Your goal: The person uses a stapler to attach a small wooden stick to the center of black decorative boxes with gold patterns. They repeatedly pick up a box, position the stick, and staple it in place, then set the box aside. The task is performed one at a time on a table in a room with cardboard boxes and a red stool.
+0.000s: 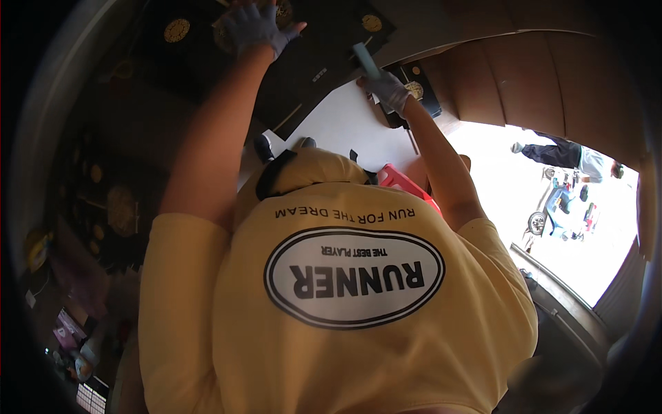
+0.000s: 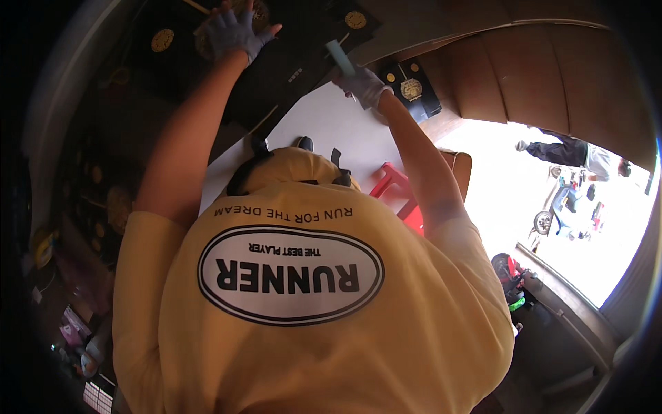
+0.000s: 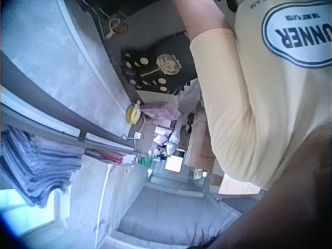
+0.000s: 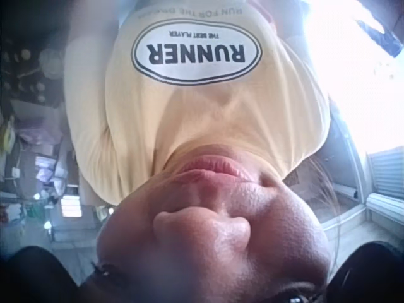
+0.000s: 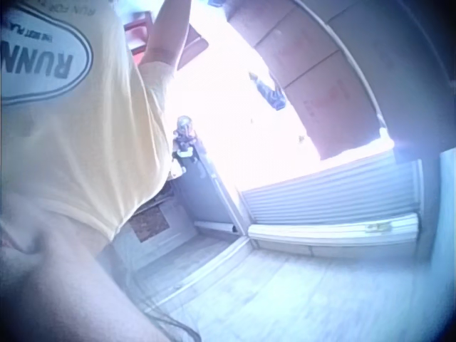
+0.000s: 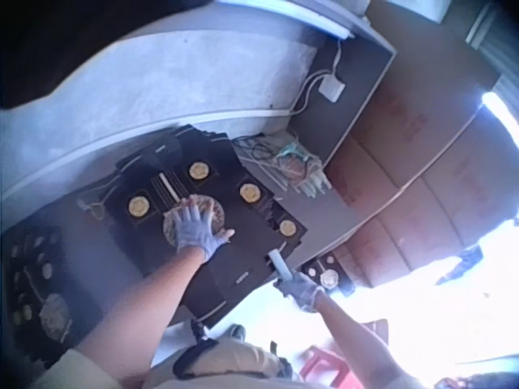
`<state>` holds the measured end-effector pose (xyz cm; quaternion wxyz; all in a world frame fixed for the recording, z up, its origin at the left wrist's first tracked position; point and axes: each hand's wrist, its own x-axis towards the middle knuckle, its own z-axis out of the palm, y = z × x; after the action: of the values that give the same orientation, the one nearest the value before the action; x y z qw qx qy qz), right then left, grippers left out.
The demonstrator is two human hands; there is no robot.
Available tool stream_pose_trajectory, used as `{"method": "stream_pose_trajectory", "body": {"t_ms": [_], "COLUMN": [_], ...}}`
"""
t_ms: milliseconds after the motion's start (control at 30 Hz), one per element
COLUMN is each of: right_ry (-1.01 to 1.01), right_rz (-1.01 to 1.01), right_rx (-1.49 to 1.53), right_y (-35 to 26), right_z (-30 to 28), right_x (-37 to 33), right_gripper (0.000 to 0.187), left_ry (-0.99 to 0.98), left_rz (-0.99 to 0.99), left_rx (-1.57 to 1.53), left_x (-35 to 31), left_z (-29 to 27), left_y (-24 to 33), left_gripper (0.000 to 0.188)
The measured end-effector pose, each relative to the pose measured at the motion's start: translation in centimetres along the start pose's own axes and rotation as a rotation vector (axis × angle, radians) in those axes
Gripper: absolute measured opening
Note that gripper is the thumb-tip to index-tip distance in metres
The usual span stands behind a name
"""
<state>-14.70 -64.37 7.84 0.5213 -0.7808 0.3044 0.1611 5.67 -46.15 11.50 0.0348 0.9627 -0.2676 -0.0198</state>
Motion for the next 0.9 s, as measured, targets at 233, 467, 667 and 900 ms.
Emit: {"method": "stream_pose_trajectory", "body": {"t_ms": [233,467,667,900], "right_ry": [-0.237,-0.325,-0.225,-0.333], "right_rz": [-0.002,0.024,0.079,0.089], "right_rx": [-0.009,-0.006,-0.296,-0.181], "right_y": [6.1,2.9,1.0,-2.0], "right_z": [10.7,13.6,13.7,11.9], "right_x": [-2.3,-4.0,-3.6,-5.5], "right_gripper": [0.043,0.038,0.037,0.043], "left_ry": [0.061,0.176,0.107,0.100], "left_rz": [0.006,0.036,0.012,0.114], "left_rx": [-0.043,-0.061,-0.004,-0.170], "left_x": [1.0,0.5,0.4,0.4], "left_z": [0.1,2.0,0.8,-0.4], "left_y": [1.1,0.4,1.0,-0.9], "left_gripper": [0.087,0.085,0.083,0.074]}}
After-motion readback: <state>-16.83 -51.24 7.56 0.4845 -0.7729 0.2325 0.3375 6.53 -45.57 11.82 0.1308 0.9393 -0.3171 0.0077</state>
